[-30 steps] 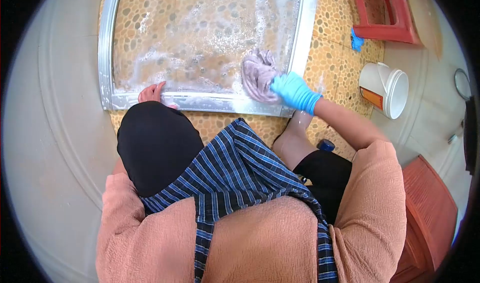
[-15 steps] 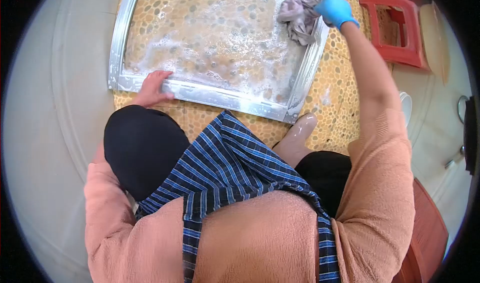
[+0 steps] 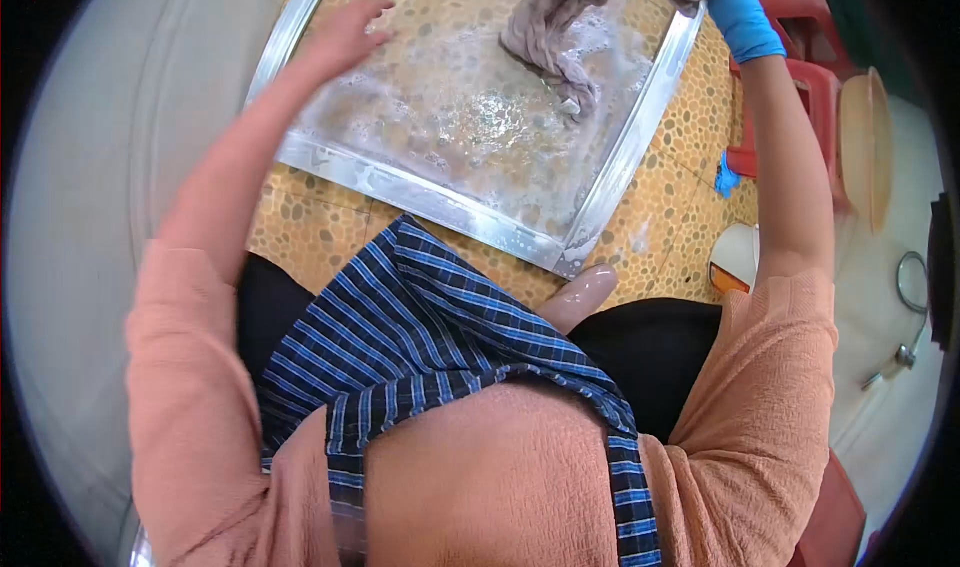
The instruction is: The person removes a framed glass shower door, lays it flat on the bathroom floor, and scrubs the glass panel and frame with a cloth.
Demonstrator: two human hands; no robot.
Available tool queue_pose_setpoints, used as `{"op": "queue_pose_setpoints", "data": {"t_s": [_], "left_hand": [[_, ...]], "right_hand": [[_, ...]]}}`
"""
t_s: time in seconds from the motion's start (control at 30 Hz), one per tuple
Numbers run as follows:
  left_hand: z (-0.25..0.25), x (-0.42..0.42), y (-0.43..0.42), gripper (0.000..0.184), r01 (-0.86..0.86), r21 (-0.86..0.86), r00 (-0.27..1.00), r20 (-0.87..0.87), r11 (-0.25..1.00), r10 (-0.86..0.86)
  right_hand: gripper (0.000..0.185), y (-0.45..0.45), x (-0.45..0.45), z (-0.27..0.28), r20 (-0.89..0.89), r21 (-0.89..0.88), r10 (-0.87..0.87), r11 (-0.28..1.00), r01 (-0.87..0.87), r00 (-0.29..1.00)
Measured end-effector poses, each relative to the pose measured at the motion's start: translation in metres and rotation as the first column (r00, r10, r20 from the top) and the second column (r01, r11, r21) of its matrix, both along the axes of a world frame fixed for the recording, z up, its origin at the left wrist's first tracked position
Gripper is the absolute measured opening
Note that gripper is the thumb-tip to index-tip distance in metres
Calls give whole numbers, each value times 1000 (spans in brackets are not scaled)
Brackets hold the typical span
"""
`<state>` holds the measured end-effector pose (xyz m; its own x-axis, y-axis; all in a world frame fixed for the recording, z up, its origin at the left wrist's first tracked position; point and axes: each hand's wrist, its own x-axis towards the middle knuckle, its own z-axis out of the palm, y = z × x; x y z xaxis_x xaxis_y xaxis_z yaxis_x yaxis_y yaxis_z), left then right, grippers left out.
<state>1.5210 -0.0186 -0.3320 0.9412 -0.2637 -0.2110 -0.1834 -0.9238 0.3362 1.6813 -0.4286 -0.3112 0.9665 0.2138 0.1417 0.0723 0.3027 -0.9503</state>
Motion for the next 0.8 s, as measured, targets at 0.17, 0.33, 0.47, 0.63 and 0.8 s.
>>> {"op": "queue_pose_setpoints", "data": {"t_s": [0.17, 0.33, 0.47, 0.63, 0.8], "left_hand": [[-94, -106, -56, 56, -482, 84, 799, 451, 872, 398], [-150, -189, -61, 59, -619, 12, 751, 302, 785, 587], [-163, -195, -75, 62, -635, 47, 723, 390, 771, 571], [-169, -187, -78, 65, -703, 85, 669, 415, 706, 616], [-176, -185, -80, 63, -733, 146, 650, 441, 665, 619]], "right_hand": [[49, -41, 0, -119, 29, -864, 117, 503, -34, 993], [57, -57, -18, -159, -274, -962, 348, -94, -258, 897], [49, -47, -44, -147, -124, -943, 410, -331, 20, 904], [39, -35, -81, -169, -49, -966, 568, -235, 104, 822], [10, -21, -225, -204, 15, -996, 879, 54, -67, 476]]}}
